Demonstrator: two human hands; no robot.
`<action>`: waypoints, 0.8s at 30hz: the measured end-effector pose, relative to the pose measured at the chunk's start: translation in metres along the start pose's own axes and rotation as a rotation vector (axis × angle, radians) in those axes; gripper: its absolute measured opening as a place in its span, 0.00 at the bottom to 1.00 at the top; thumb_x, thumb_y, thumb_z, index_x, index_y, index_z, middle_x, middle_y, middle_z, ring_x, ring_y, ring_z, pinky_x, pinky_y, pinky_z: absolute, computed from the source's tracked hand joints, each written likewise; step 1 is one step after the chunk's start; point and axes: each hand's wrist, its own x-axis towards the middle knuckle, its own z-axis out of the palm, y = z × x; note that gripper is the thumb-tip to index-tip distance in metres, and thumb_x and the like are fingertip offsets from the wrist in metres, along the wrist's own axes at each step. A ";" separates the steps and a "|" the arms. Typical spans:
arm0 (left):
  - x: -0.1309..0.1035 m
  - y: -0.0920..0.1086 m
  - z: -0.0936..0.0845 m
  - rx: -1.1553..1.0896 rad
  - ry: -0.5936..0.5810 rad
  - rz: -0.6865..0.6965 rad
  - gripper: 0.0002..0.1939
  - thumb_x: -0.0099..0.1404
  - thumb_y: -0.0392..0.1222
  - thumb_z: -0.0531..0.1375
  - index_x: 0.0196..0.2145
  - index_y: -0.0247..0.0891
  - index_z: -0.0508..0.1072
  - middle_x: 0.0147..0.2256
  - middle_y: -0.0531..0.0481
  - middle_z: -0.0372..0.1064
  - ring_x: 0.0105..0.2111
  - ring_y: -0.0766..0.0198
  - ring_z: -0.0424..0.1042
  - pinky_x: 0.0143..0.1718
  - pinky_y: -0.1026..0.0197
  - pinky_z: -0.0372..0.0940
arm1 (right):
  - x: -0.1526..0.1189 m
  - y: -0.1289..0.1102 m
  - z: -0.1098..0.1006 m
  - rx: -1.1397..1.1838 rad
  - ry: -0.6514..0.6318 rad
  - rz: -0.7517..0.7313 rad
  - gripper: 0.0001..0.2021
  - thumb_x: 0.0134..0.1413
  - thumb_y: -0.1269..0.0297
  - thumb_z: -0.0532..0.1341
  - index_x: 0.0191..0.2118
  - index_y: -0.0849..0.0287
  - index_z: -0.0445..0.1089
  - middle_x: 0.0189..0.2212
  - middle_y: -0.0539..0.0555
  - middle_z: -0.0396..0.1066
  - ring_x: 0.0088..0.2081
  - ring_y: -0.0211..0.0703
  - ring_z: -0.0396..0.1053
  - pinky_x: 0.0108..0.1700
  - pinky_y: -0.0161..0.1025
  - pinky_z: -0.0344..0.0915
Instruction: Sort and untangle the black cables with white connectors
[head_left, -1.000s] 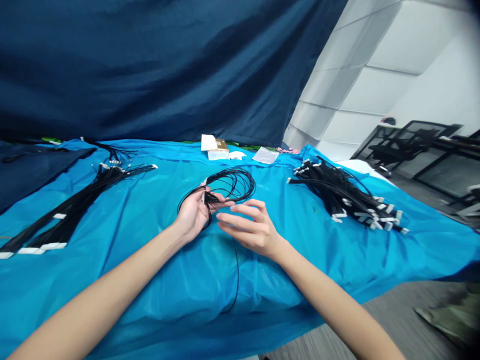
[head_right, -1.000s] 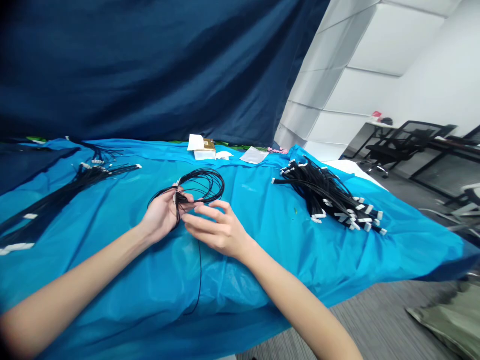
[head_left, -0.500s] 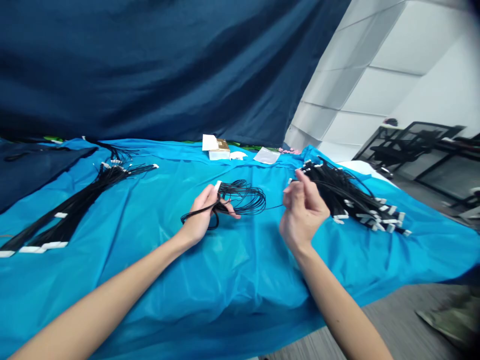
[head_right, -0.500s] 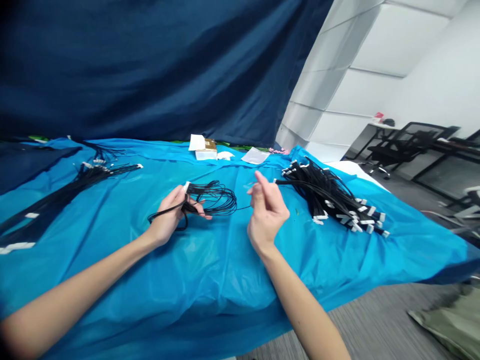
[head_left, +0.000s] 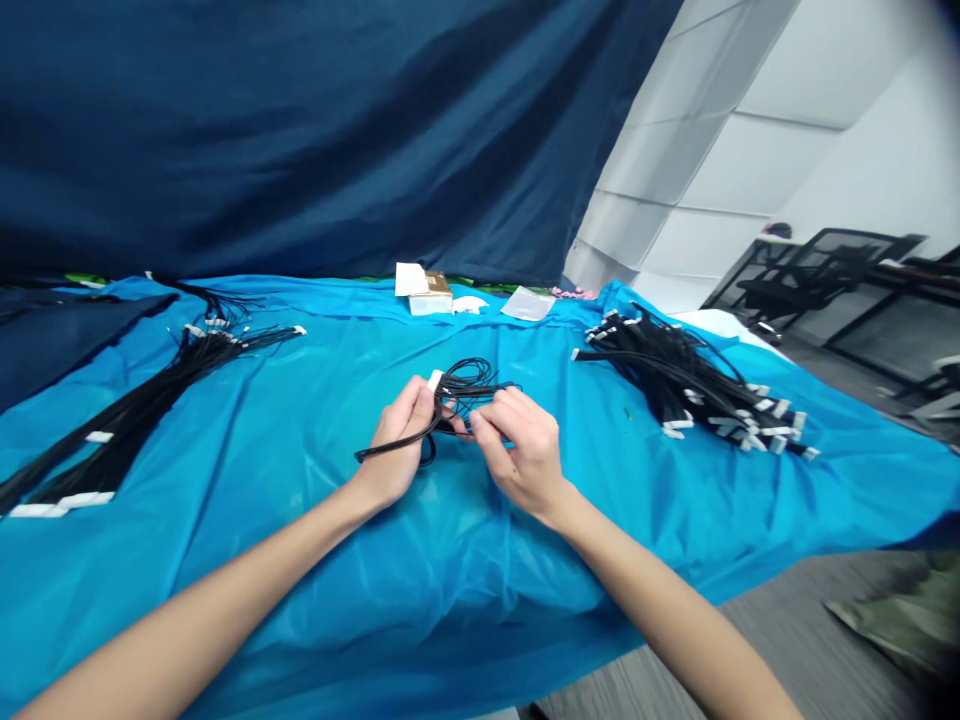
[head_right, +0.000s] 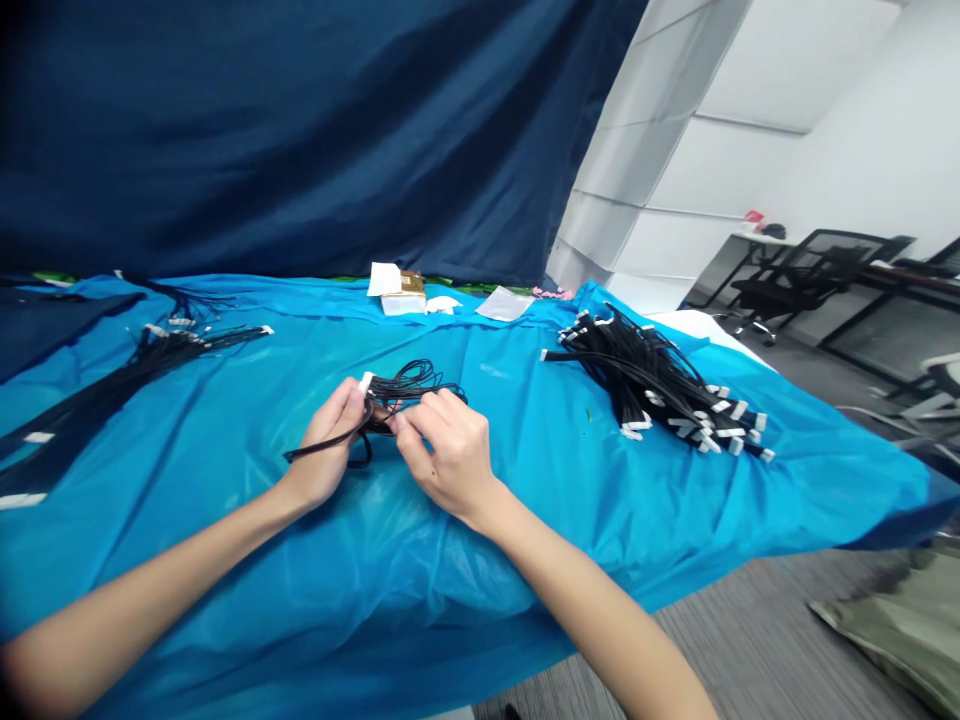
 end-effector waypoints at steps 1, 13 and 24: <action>0.000 0.000 0.000 -0.004 0.010 -0.007 0.15 0.63 0.52 0.49 0.27 0.39 0.65 0.26 0.53 0.68 0.29 0.65 0.66 0.35 0.65 0.60 | 0.000 0.000 -0.001 0.019 -0.013 0.009 0.14 0.57 0.68 0.50 0.22 0.60 0.64 0.18 0.50 0.60 0.24 0.35 0.55 0.28 0.36 0.53; 0.000 0.001 -0.003 0.220 0.003 0.008 0.19 0.64 0.55 0.45 0.28 0.38 0.63 0.27 0.54 0.64 0.29 0.66 0.62 0.34 0.65 0.57 | 0.000 0.000 -0.001 0.090 -0.101 0.079 0.14 0.56 0.68 0.51 0.21 0.61 0.63 0.19 0.50 0.61 0.24 0.35 0.56 0.29 0.35 0.52; 0.001 -0.005 -0.004 0.249 -0.014 0.025 0.19 0.64 0.55 0.44 0.27 0.38 0.58 0.24 0.55 0.55 0.25 0.68 0.54 0.29 0.65 0.52 | 0.002 -0.003 -0.002 0.171 -0.133 0.168 0.15 0.56 0.68 0.50 0.21 0.60 0.64 0.19 0.50 0.63 0.24 0.35 0.58 0.30 0.34 0.54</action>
